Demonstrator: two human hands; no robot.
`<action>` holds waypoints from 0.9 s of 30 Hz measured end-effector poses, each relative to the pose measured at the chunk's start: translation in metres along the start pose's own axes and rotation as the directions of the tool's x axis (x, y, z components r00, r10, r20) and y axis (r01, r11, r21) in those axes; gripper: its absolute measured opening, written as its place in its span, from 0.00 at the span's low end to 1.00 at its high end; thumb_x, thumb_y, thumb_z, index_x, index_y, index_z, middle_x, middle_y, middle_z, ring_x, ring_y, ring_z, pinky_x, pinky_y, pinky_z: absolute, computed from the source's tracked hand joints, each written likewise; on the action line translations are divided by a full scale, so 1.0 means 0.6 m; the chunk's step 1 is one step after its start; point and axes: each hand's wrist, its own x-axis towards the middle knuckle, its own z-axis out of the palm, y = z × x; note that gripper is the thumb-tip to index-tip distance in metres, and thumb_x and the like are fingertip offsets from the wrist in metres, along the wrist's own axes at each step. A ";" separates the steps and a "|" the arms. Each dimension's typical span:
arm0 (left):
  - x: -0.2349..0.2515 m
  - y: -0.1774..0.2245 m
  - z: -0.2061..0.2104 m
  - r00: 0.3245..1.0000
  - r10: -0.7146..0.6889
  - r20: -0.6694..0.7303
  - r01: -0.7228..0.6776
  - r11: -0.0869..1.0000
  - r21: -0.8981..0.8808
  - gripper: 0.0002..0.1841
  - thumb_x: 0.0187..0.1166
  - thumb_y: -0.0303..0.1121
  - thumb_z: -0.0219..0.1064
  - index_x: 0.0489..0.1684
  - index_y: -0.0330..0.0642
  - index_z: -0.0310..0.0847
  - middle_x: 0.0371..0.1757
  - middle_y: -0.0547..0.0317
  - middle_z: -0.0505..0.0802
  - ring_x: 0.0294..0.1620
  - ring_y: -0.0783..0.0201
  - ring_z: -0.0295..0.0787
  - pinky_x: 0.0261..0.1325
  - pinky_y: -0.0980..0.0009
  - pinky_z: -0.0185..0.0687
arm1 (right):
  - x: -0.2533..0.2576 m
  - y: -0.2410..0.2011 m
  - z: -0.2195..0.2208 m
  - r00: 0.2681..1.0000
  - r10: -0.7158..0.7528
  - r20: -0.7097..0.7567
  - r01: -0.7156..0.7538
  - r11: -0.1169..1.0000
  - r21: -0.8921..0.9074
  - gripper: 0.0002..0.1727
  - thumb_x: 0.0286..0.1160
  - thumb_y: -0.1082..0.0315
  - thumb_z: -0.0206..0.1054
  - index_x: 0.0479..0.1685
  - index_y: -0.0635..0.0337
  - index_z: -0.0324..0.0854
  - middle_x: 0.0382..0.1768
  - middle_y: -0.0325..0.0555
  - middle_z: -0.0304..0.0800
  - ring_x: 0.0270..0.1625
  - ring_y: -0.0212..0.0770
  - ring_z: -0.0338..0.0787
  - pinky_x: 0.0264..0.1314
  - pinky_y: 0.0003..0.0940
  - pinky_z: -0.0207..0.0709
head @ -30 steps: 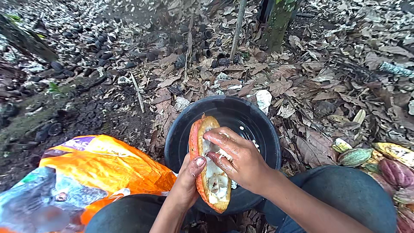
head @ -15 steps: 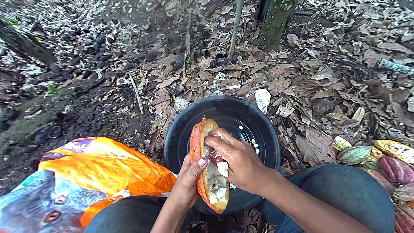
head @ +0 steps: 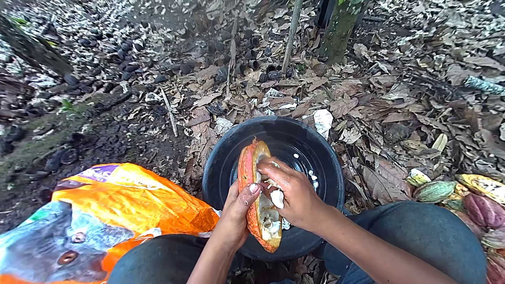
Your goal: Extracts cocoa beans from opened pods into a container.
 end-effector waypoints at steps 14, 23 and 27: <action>0.004 -0.004 0.009 0.994 -0.092 -0.059 0.090 0.995 -0.039 0.37 0.56 0.63 0.80 0.57 0.45 0.78 0.40 0.60 0.95 0.42 0.69 0.95 0.49 0.69 0.93 | -0.003 0.003 0.009 1.000 -0.024 -0.009 0.024 0.996 -0.084 0.15 0.76 0.72 0.61 0.56 0.59 0.88 0.57 0.50 0.90 0.43 0.44 0.94 0.38 0.43 0.88; 0.005 -0.002 0.012 0.997 -0.079 0.021 0.080 0.996 -0.027 0.38 0.58 0.62 0.80 0.60 0.45 0.76 0.42 0.61 0.95 0.44 0.70 0.95 0.51 0.70 0.92 | 0.002 -0.005 0.007 0.988 -0.044 -0.147 0.014 0.980 -0.201 0.08 0.79 0.69 0.64 0.48 0.59 0.87 0.51 0.50 0.92 0.34 0.44 0.93 0.29 0.42 0.86; 0.008 -0.007 0.011 0.998 -0.064 -0.009 0.064 0.998 -0.008 0.35 0.59 0.60 0.81 0.57 0.44 0.76 0.40 0.62 0.94 0.42 0.70 0.95 0.50 0.71 0.92 | 0.006 -0.009 0.012 0.986 0.001 -0.165 -0.039 0.973 -0.229 0.10 0.77 0.70 0.64 0.51 0.61 0.85 0.49 0.50 0.92 0.32 0.45 0.93 0.27 0.44 0.85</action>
